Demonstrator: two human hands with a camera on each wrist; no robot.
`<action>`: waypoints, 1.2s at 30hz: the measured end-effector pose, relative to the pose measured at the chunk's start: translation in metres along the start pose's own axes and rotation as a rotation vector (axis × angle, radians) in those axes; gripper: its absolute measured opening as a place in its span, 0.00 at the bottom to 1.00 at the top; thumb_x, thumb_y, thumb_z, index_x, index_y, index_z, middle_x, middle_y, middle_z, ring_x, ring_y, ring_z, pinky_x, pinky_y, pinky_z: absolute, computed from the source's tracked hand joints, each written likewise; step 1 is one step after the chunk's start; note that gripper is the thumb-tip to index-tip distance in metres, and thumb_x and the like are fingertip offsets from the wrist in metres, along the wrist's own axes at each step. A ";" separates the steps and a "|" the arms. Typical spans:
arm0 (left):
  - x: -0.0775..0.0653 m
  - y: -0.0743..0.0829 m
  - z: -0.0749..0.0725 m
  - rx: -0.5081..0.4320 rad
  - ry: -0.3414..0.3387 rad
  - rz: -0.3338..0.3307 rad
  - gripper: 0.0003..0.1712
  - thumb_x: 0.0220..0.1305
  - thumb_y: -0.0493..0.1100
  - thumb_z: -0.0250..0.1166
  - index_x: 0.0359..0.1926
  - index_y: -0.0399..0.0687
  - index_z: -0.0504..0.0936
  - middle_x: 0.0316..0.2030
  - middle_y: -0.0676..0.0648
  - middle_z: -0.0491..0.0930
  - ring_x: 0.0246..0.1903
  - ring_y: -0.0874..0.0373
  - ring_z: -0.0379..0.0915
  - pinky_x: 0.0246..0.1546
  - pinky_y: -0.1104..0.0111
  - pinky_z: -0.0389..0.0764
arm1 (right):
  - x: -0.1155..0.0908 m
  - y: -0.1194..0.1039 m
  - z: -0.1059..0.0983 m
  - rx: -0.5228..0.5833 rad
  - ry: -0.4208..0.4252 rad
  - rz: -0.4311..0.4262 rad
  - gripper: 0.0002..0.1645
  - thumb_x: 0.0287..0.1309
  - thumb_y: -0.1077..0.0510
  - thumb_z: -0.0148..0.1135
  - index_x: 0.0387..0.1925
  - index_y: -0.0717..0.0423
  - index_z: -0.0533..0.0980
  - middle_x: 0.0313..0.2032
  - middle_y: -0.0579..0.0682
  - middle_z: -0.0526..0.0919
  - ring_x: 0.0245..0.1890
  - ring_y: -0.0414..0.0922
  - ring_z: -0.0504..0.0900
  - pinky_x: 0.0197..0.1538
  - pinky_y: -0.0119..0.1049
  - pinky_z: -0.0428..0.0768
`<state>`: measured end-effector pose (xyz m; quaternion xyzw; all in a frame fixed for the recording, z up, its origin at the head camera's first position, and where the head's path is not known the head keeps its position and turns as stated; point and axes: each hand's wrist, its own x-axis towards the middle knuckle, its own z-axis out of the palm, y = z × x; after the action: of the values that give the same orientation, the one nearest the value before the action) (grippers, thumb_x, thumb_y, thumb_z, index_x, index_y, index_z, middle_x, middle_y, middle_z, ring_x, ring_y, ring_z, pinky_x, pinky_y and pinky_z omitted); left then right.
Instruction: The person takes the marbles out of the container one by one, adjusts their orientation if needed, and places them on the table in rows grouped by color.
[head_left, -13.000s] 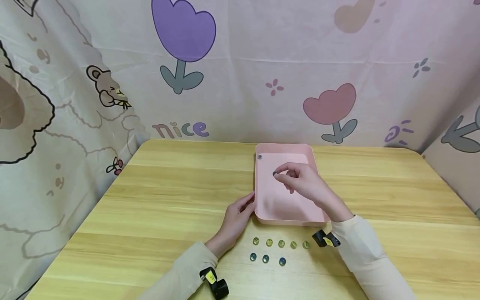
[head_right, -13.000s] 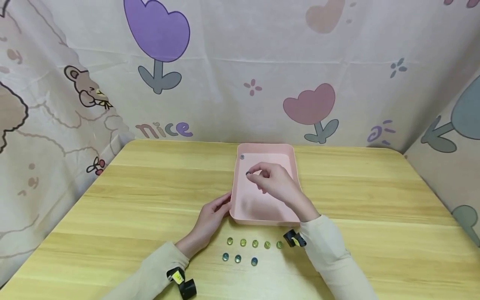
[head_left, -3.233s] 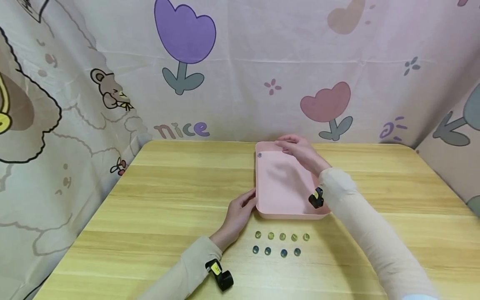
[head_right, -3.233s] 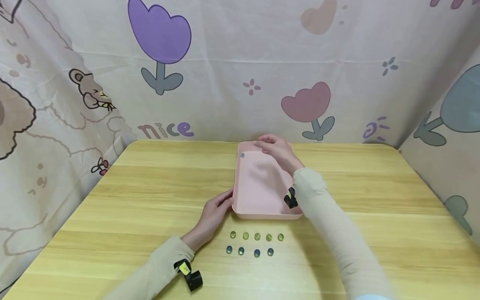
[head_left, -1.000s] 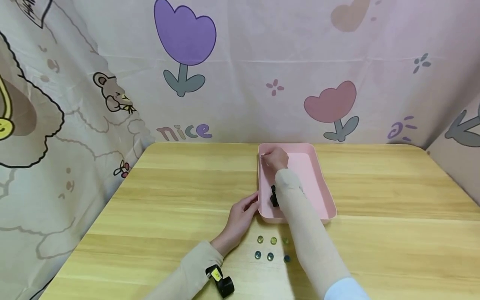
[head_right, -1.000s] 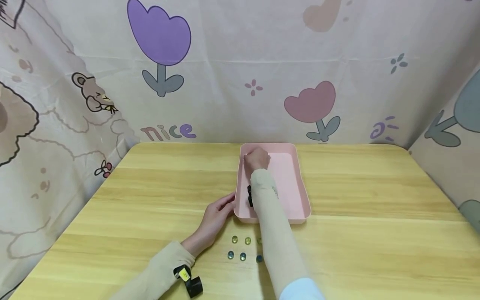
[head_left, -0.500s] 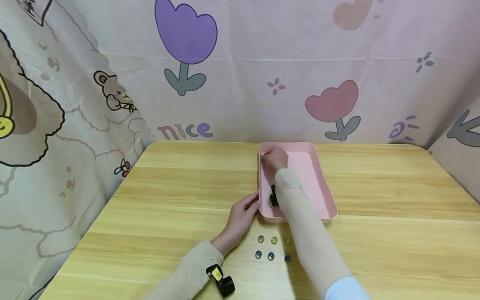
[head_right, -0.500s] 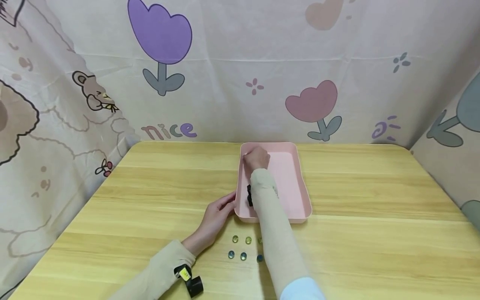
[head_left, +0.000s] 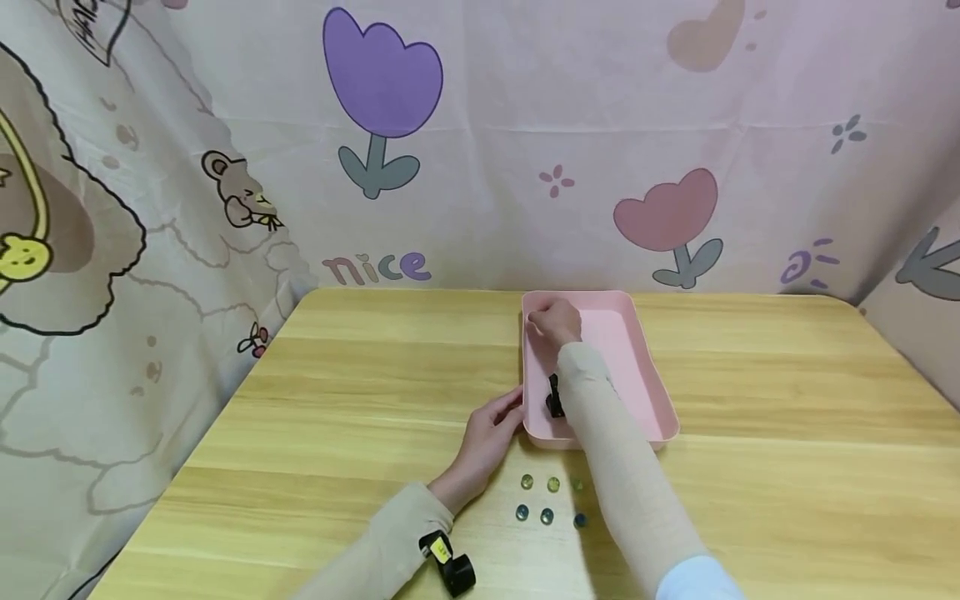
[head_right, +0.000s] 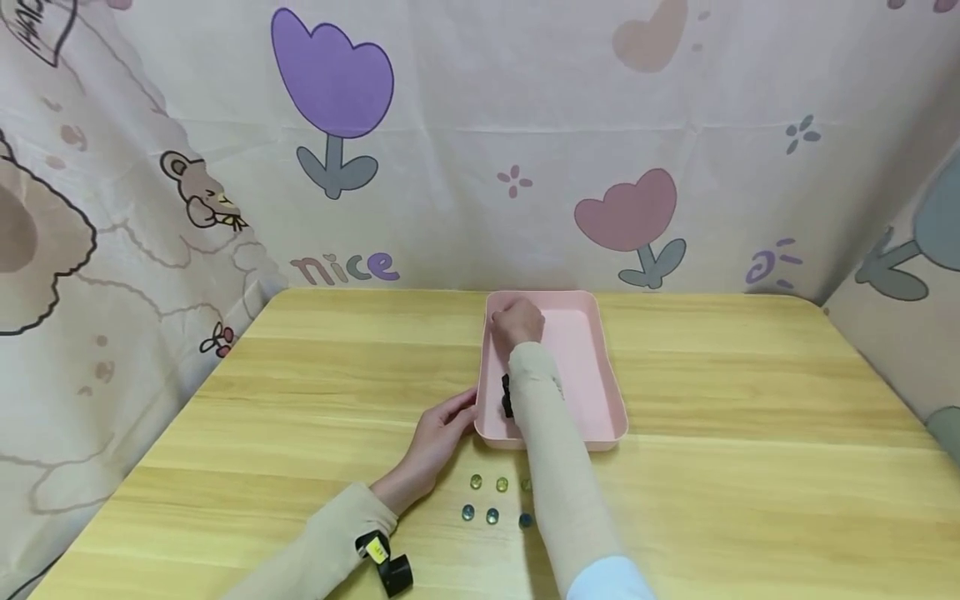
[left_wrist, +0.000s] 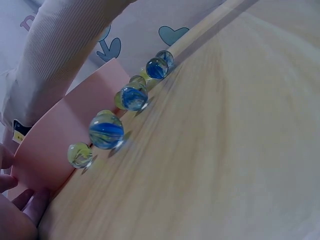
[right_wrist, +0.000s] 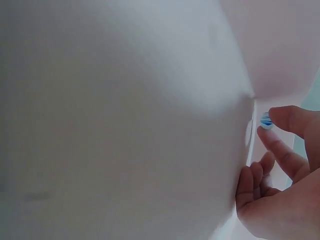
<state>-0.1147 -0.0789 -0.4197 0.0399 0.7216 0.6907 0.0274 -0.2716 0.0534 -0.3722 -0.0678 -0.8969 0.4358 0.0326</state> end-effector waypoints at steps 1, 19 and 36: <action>0.000 -0.001 0.000 -0.003 -0.001 -0.002 0.22 0.69 0.39 0.58 0.63 0.40 0.74 0.59 0.40 0.74 0.58 0.49 0.71 0.56 0.68 0.75 | 0.000 0.001 -0.001 -0.008 -0.004 -0.003 0.09 0.56 0.59 0.61 0.31 0.62 0.78 0.30 0.54 0.79 0.33 0.49 0.73 0.38 0.39 0.74; -0.001 0.000 0.000 -0.005 0.014 0.025 0.22 0.69 0.38 0.58 0.62 0.36 0.73 0.59 0.38 0.74 0.57 0.47 0.72 0.54 0.67 0.76 | 0.001 -0.008 -0.040 -0.013 -0.131 -0.118 0.09 0.61 0.59 0.55 0.31 0.62 0.76 0.23 0.47 0.74 0.24 0.41 0.71 0.30 0.32 0.74; 0.001 -0.001 -0.001 0.010 0.007 0.000 0.22 0.69 0.38 0.58 0.63 0.38 0.73 0.59 0.40 0.74 0.58 0.49 0.71 0.55 0.69 0.75 | -0.013 -0.007 -0.080 0.193 -0.347 -0.083 0.17 0.67 0.57 0.54 0.47 0.68 0.73 0.33 0.53 0.74 0.36 0.48 0.76 0.41 0.32 0.83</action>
<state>-0.1158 -0.0795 -0.4208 0.0378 0.7251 0.6872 0.0247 -0.2500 0.1099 -0.3174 0.0487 -0.8453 0.5230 -0.0981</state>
